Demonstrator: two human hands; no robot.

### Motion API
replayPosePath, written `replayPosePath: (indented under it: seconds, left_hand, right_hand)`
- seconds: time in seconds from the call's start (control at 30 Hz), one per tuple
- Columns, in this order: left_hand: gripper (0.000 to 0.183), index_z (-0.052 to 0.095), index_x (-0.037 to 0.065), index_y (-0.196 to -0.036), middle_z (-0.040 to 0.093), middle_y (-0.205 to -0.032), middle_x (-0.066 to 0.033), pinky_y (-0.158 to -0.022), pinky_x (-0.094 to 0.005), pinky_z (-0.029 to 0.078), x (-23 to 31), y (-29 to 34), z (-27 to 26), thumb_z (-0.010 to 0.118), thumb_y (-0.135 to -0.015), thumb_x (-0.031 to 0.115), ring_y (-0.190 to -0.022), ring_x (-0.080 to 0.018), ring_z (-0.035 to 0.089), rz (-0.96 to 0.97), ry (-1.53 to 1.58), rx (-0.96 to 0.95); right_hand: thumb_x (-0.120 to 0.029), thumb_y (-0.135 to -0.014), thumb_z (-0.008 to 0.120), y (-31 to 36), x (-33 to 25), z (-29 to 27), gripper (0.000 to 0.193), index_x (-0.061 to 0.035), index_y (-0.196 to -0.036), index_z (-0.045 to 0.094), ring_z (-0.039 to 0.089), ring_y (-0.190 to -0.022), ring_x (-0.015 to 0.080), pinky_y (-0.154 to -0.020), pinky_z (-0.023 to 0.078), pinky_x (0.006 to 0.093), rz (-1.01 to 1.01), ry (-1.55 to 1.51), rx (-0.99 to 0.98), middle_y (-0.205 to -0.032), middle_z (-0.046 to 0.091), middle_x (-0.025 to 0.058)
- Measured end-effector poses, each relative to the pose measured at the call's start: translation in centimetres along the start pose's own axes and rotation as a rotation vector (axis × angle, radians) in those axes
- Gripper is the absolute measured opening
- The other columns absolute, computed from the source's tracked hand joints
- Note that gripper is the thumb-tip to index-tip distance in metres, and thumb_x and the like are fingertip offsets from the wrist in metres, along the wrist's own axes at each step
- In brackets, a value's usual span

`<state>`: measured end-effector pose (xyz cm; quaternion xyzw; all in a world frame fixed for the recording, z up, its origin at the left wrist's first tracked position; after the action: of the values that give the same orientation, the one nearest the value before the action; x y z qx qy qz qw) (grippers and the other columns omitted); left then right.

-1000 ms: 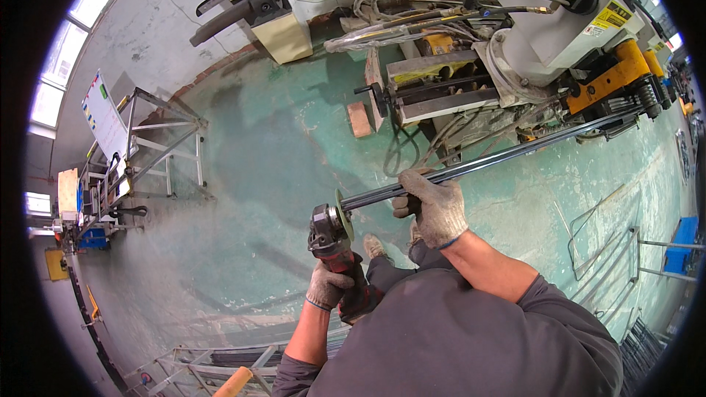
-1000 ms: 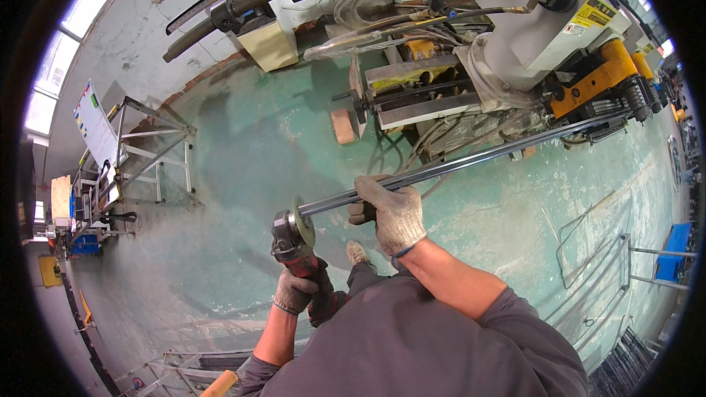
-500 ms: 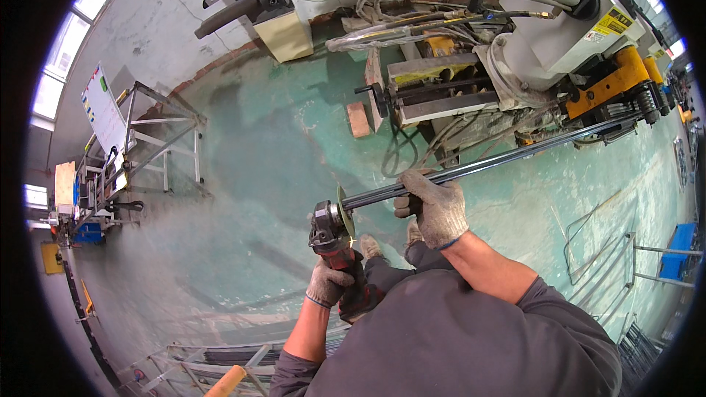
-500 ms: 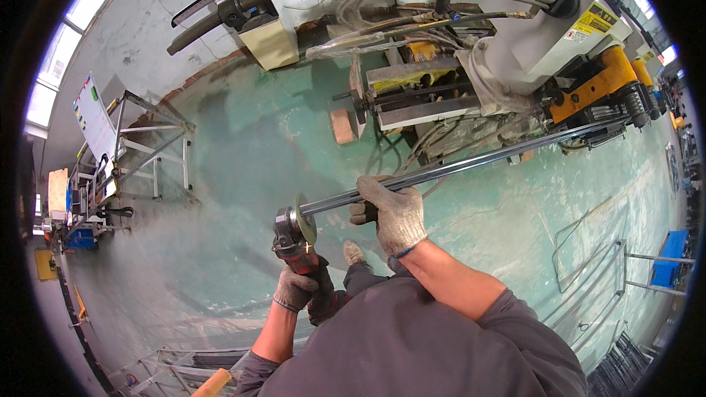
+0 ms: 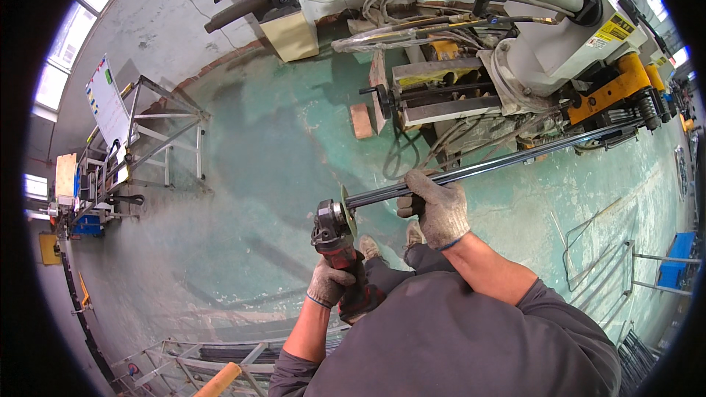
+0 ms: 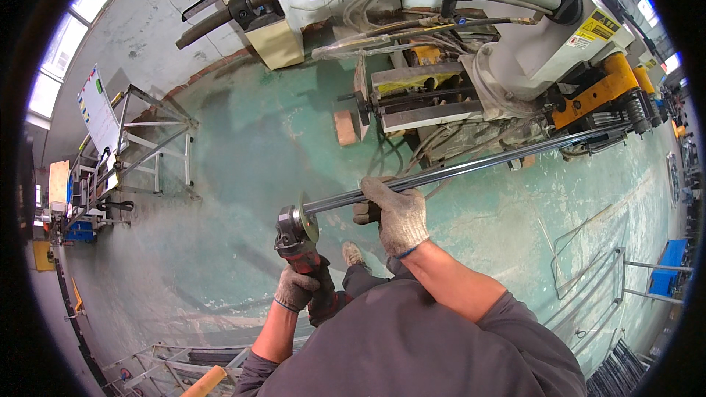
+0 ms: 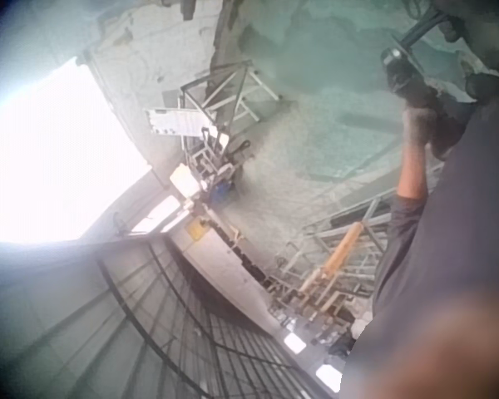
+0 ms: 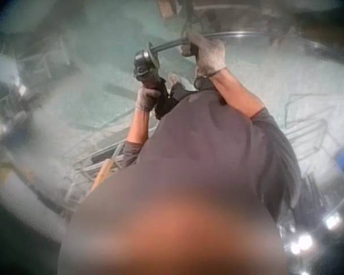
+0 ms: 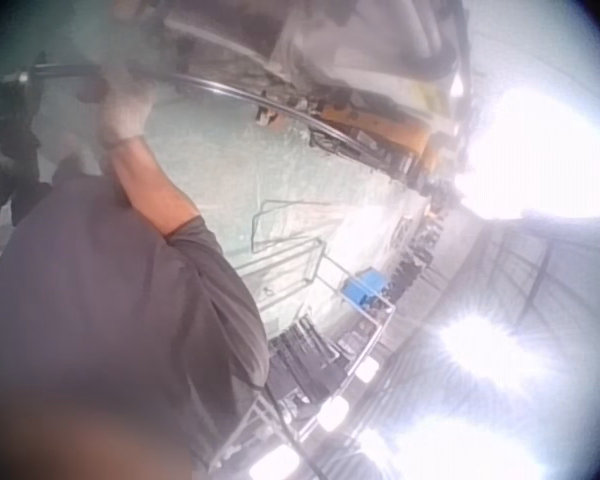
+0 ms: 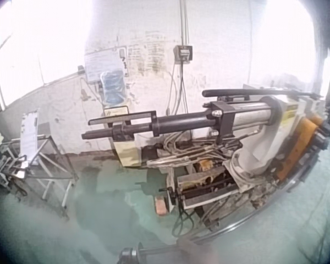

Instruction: The person grinds the ends of metal rods with an angle grinder, measures and marks them with a tape measure, then bends them using a manual tube bender. The bent rods are measured again and placed into a rack.

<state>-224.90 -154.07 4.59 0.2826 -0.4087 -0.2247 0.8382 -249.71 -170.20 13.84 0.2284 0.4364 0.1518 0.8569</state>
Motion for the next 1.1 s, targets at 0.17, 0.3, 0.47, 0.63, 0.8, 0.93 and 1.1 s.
replayPosePath:
  seconds: [0.17, 0.3, 0.47, 0.63, 0.8, 0.93, 1.1]
  left_hand:
    - [0.062, 0.072, -0.008, -0.119, 0.076, -0.095, -0.0143, -0.074, -0.0422, 0.062, -0.15, 0.04, -0.05, 0.069, -0.057, -0.004, -0.081, -0.0313, 0.076, 0.009, -0.015, 0.001]
    - [0.062, 0.072, -0.008, -0.119, 0.076, -0.093, -0.0149, -0.074, -0.043, 0.062, -0.2, 0.04, -0.04, 0.068, -0.057, -0.004, -0.079, -0.0321, 0.076, 0.029, -0.028, 0.006]
    - [0.062, 0.072, -0.008, -0.119, 0.076, -0.091, -0.0168, -0.073, -0.044, 0.063, -0.12, 0.15, 0.14, 0.068, -0.057, -0.004, -0.077, -0.0339, 0.076, -0.013, 0.035, -0.032]
    - [0.061, 0.072, -0.008, -0.119, 0.076, -0.09, -0.0178, -0.073, -0.0443, 0.063, 0.21, 0.2, 0.42, 0.067, -0.058, -0.003, -0.077, -0.0346, 0.076, -0.003, -0.017, 0.006]
    - [0.061, 0.072, -0.008, -0.119, 0.076, -0.09, -0.0167, -0.072, -0.0427, 0.063, 0.21, 0.1, 0.28, 0.069, -0.058, -0.002, -0.077, -0.0333, 0.076, -0.006, -0.014, 0.003]
    - [0.06, 0.072, -0.008, -0.118, 0.076, -0.091, -0.0162, -0.072, -0.0418, 0.062, 0.06, -0.23, -0.17, 0.069, -0.058, -0.002, -0.077, -0.0325, 0.076, -0.004, -0.011, -0.023]
    - [0.059, 0.073, -0.007, -0.118, 0.076, -0.092, -0.0142, -0.072, -0.0408, 0.062, 0.1, -0.38, -0.3, 0.069, -0.059, -0.002, -0.079, -0.0308, 0.075, -0.008, -0.03, 0.021]
  right_hand:
    - [-0.013, -0.106, 0.079, 0.16, 0.0, -0.09, 0.017, 0.0011, -0.114, 0.073, 0.071, -0.071, 0.0212, -0.062, 0.06, 0.0376, 0.014, 0.044, 0.003, -0.096, 0.071, 0.0083]
    - [-0.013, -0.104, 0.082, 0.23, -0.03, -0.15, 0.019, 0.0024, -0.113, 0.074, 0.074, -0.071, 0.023, -0.062, 0.061, 0.0379, 0.0, 0.046, 0.002, -0.096, 0.073, 0.0099]
    - [-0.012, -0.1, 0.086, 0.15, -0.01, -0.21, 0.022, 0.0038, -0.109, 0.073, 0.075, -0.071, 0.0246, -0.061, 0.062, 0.0386, -0.011, 0.029, 0.004, -0.093, 0.072, 0.0108]
    - [-0.012, -0.1, 0.086, 0.01, 0.11, -0.28, 0.023, 0.0038, -0.11, 0.072, 0.075, -0.071, 0.0246, -0.061, 0.062, 0.0385, -0.008, 0.001, -0.013, -0.093, 0.071, 0.0103]
    - [-0.011, -0.1, 0.086, -0.09, 0.12, -0.28, 0.023, 0.0039, -0.111, 0.071, 0.075, -0.07, 0.0246, -0.061, 0.062, 0.0385, -0.001, -0.006, -0.01, -0.093, 0.071, 0.0099]
    - [-0.011, -0.1, 0.086, -0.05, 0.03, -0.14, 0.024, 0.004, -0.111, 0.071, 0.075, -0.07, 0.0247, -0.061, 0.063, 0.0384, 0.0, 0.0, 0.01, -0.093, 0.071, 0.0101]
    - [-0.011, -0.104, 0.081, 0.03, 0.01, 0.11, 0.017, 0.0006, -0.113, 0.071, 0.072, -0.07, 0.0229, -0.059, 0.06, 0.0388, 0.004, 0.04, 0.032, -0.097, 0.072, 0.0101]
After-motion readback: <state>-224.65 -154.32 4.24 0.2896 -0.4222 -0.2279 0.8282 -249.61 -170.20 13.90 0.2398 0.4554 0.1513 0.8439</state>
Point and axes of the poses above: each hand's wrist, its own y-axis away from the middle knuckle, its own z-axis out of the palm, x = y × z, the point moved 1 cm from there along -y, towards the middle knuckle
